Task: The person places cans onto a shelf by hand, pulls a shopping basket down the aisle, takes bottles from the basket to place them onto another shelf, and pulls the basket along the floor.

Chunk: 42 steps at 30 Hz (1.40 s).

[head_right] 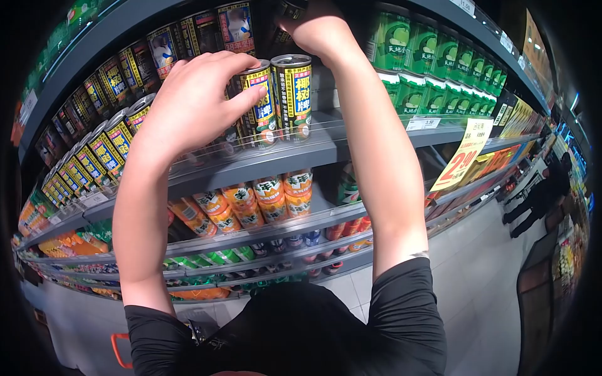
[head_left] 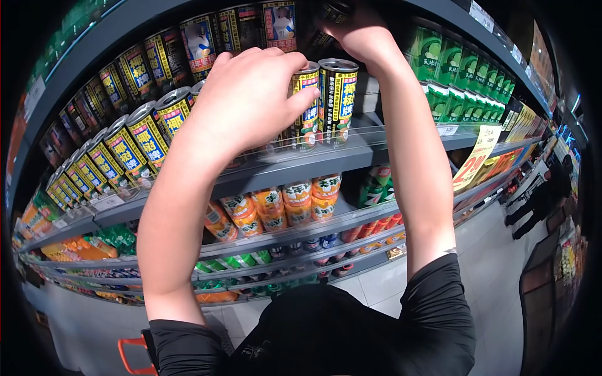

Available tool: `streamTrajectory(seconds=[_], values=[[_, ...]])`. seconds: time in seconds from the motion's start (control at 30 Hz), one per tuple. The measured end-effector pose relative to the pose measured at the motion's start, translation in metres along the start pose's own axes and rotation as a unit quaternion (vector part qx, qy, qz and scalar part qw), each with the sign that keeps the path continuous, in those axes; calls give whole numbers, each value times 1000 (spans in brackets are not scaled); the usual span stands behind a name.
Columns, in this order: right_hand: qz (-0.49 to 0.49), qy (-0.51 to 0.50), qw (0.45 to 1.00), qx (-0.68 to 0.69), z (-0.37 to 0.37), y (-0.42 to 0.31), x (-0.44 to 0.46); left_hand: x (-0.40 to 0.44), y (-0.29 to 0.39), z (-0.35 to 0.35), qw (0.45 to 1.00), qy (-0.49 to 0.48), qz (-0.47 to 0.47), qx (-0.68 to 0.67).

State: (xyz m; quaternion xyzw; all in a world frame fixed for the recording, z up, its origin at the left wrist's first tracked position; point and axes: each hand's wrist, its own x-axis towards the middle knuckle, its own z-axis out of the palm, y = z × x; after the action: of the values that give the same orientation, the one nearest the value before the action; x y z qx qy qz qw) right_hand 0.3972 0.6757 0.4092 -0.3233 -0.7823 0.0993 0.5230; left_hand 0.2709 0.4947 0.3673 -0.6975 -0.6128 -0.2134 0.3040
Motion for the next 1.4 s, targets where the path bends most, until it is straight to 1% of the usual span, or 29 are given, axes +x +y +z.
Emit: streamTrajectory(seconds=[0.1,0.2,0.3,0.33,0.43,0.53,0.6,0.63,0.7,0.73,0.83,0.87,0.97,1.03,1.1,1.13,1.2,1.23,1.27,1.33,1.37,1.4], values=[[-42,1,999,23,-21,-5,-21,2,-1,-1,1000,-4,-3,-5],[-53,45,995,74,-19,3,-23,2,-2,1,1000,-6,-3,-8],[-67,65,992,80,-32,-1,-36,3,-1,0,1000,-1,3,-4],[-53,51,995,74,-40,-8,-44,3,-1,1,1000,6,7,0],[-56,70,996,22,-47,-10,-63,2,2,2,1000,11,6,16],[-158,128,977,69,-45,3,-67,4,3,0,1000,6,2,19],[-127,113,985,31,-58,1,-80,5,2,0,1000,0,2,15],[-86,102,989,61,-64,-4,-86,5,2,1,1000,-1,4,11],[-149,135,978,59,-64,12,-85,6,2,2,1000,1,7,2],[-151,127,980,26,-72,11,-86,6,2,2,1000,4,7,-4],[-162,131,978,-7,-79,21,-83,5,0,5,1000,13,13,-1],[-161,114,979,-40,-82,18,-85,5,0,5,1000,15,15,0],[-132,86,987,34,-81,22,-84,6,1,2,1000,5,9,-7],[-183,121,975,14,-80,31,-84,6,1,1,1000,3,9,-18],[-237,150,959,37,-80,28,-82,9,-1,1,999,18,17,-31],[-262,161,949,71,-80,23,-85,8,2,2,995,77,26,-56],[-280,145,933,174,-89,2,-95,7,15,3,974,196,46,-102],[-289,136,921,224,-93,-10,-101,10,27,0,956,228,65,-171],[-382,155,890,196,-87,4,-84,10,49,3,944,300,31,-135],[-431,147,865,210,-84,1,-77,11,59,8,916,369,26,-154],[-390,123,876,253,-84,-5,-81,12,49,10,905,366,56,-209],[-347,98,885,295,-84,-21,-88,9,43,7,906,346,60,-235]])
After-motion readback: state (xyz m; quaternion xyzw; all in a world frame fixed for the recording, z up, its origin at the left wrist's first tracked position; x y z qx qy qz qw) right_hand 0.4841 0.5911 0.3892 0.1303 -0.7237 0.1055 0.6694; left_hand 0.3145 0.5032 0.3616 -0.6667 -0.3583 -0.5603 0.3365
